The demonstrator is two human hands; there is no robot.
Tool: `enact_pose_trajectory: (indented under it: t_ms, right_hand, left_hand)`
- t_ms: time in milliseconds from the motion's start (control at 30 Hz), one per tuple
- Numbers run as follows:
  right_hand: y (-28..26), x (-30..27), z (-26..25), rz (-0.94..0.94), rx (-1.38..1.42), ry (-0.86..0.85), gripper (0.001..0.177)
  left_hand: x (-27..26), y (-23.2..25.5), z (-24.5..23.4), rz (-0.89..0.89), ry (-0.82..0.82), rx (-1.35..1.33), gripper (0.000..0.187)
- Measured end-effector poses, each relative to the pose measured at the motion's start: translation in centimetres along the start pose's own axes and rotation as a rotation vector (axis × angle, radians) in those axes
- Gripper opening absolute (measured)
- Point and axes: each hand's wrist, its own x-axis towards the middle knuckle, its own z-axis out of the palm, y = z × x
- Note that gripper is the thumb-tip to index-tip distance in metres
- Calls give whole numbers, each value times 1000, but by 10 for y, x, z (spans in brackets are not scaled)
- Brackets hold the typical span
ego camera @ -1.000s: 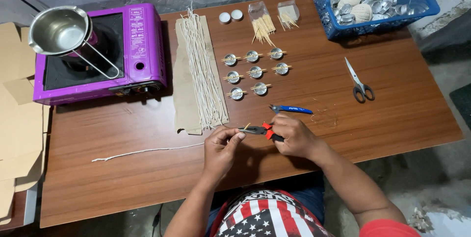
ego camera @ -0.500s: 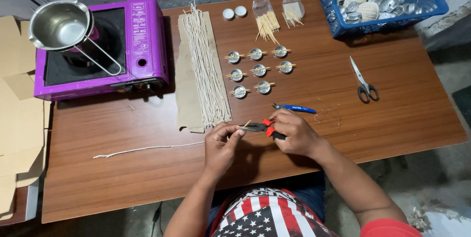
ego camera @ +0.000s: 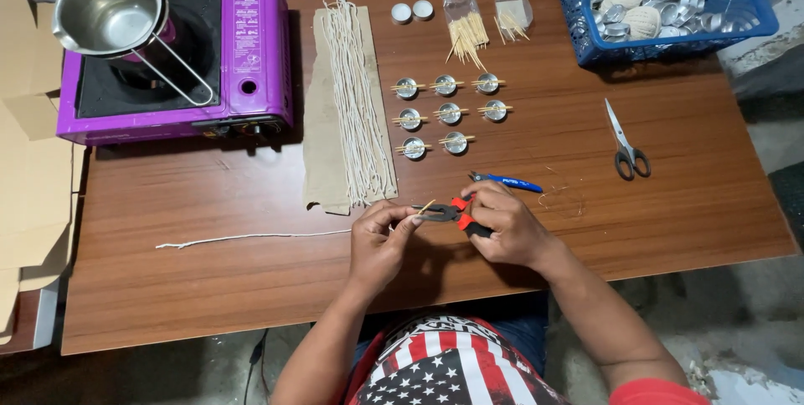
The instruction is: Cutting candle wicks to length and assembling them with metal wick tabs using pliers and cutters.
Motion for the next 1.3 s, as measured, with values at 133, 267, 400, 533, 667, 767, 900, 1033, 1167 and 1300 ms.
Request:
enact_pose_trajectory:
  t_ms: [133, 267, 400, 533, 667, 767, 900, 1033, 1167, 1300]
  right_hand:
    - [11, -16, 10, 49, -17, -16, 20]
    - [7, -13, 9, 48, 25, -21, 19]
    - [19, -28, 17, 68, 28, -33, 19]
    - [-2, -5, 7, 17, 53, -17, 21]
    - [18, -25, 17, 0, -15, -13, 19]
    - [-3, -2, 5, -24, -24, -10, 17]
    - [22, -29, 19, 11, -13, -28, 18]
    - [-9, 2, 1, 30, 151, -23, 17]
    - [-5, 0, -1, -23, 202, -4, 19]
    - [11, -16, 5, -72, 216, -4, 20]
  left_hand:
    - [-2, -7, -1, -1, -7, 11, 9]
    - [-4, -7, -3, 0, -2, 5, 9]
    - [-6, -7, -3, -4, 6, -8, 9]
    - [-7, -6, -5, -2, 13, 8, 10]
    - [-9, -6, -5, -1, 12, 11, 10]
    - [-8, -10, -7, 0, 9, 17, 10]
    - [-11, -11, -5, -17, 15, 1, 11]
    - [-10, -11, -6, -127, -34, 3, 13]
    - [-12, -20, -10, -441, -203, -241, 16]
    - [-9, -21, -13, -628, -370, -332, 20]
